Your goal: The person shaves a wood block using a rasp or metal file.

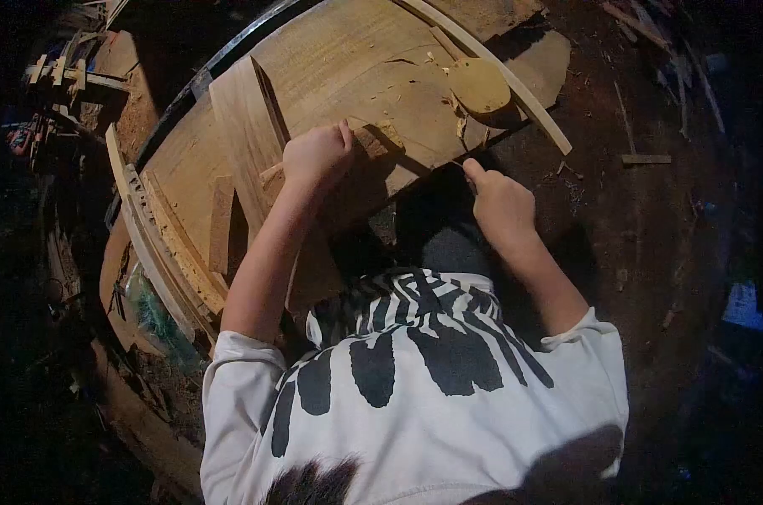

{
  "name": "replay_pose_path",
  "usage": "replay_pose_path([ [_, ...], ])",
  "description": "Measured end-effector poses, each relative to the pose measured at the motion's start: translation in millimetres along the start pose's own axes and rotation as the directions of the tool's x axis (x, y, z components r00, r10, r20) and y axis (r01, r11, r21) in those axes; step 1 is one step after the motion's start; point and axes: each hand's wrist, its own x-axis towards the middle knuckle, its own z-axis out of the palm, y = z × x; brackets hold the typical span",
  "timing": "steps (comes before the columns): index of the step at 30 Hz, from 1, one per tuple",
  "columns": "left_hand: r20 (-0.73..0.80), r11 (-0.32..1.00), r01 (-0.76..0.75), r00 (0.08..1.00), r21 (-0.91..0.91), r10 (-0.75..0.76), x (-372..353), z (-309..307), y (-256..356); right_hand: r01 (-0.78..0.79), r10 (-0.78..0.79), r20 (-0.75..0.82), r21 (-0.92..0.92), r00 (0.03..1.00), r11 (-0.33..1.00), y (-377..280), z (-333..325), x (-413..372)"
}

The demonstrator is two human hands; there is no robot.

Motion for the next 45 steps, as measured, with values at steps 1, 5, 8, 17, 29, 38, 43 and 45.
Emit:
replay_pose_path([
  [1, -0.006, 1.000, 0.003, 1.000, -0.001, -0.003, -0.6, -0.7, 0.6, 0.001, -0.001, -0.005, -0.005, 1.000, 1.000, 0.6, 0.2, 1.7],
  [5, -0.025, 0.999, -0.027, 0.999, -0.017, 0.027, -1.4, 0.7, 0.2, -0.010, 0.010, -0.033, -0.002, 0.999, 1.000, -4.0, 20.9, -3.1],
  [8, -0.004, 1.000, -0.007, 1.000, 0.016, 0.007, -0.9, 1.1, 0.6, -0.181, 0.152, 0.130, 0.249, 0.980, 0.951, -20.5, 26.7, -8.6],
  [17, -0.067, 1.000, 0.021, 0.998, -0.001, -0.021, -3.2, 5.9, 1.4, -0.215, 0.019, 0.260, 0.755, 0.965, 0.620, -54.5, 38.1, -40.9],
  [29, -0.010, 1.000, 0.005, 1.000, -0.015, -0.005, -4.7, -5.7, 3.9, -0.199, 0.080, 0.187, 0.800, 0.979, 0.566, -74.7, 46.5, 13.7],
  [38, 0.065, 0.991, 0.098, 0.994, -0.094, -0.092, 3.0, -1.8, 0.8, -0.266, 0.136, 0.240, 0.679, 0.961, 0.684, -63.6, 52.6, -35.9],
  [43, 0.095, 0.992, 0.071, 0.994, -0.103, -0.062, 6.6, 1.9, -2.6, -0.134, 0.079, 0.112, 0.683, 0.991, 0.718, -73.5, 43.5, 18.6],
  [45, 0.084, 0.991, 0.074, 0.994, -0.111, -0.065, 7.4, 0.3, -3.8, -0.037, 0.050, 0.001, 0.691, 0.999, 0.722, -73.3, 46.8, 27.9],
])
